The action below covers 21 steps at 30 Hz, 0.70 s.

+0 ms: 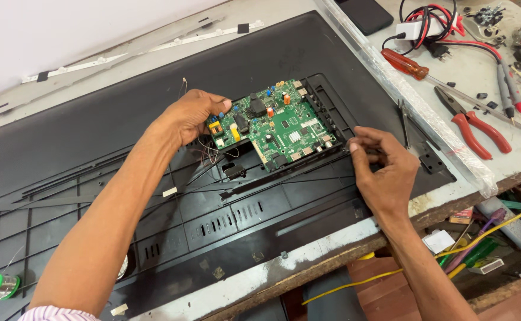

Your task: The person uses a soldering iron to apply solder to a green circuit board, then uses pliers to trim excess wire. They clean the board with a brush and reposition it within a black plastic housing, using a screwdriver to adjust components.

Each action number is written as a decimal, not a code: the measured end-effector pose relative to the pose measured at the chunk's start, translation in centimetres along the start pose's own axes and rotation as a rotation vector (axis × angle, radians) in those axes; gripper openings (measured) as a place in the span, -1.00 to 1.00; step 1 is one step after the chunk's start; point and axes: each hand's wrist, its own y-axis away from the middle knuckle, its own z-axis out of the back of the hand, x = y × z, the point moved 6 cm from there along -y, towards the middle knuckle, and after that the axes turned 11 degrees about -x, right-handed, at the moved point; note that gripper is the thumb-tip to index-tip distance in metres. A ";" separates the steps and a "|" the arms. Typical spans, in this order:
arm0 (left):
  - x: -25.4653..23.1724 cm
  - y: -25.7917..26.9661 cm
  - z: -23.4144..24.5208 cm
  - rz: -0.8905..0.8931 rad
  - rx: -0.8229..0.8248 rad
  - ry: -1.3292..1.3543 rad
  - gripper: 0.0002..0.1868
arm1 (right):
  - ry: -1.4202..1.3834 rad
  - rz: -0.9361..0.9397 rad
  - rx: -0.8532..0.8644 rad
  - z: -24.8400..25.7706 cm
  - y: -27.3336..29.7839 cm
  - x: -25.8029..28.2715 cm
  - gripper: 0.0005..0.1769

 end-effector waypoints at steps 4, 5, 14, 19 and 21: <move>0.2 -0.1 0.1 -0.027 -0.032 0.004 -0.72 | 0.015 0.124 0.047 -0.2 0.0 1.9 -0.70; 0.3 -0.2 0.1 -0.023 -0.043 0.007 -0.71 | 0.023 0.135 0.056 -0.2 0.0 2.2 -0.69; -0.4 -1.2 -0.7 -0.067 -0.096 -0.091 -0.70 | 0.237 0.582 0.226 -2.2 1.8 4.8 -0.74; 0.1 -0.2 0.6 -0.116 -0.133 -0.094 -0.75 | 0.214 0.567 0.224 -2.9 1.1 5.2 -0.82; 0.3 0.4 1.4 -0.204 -0.151 -0.154 -0.77 | 0.195 0.568 0.228 -3.1 0.8 6.5 -0.82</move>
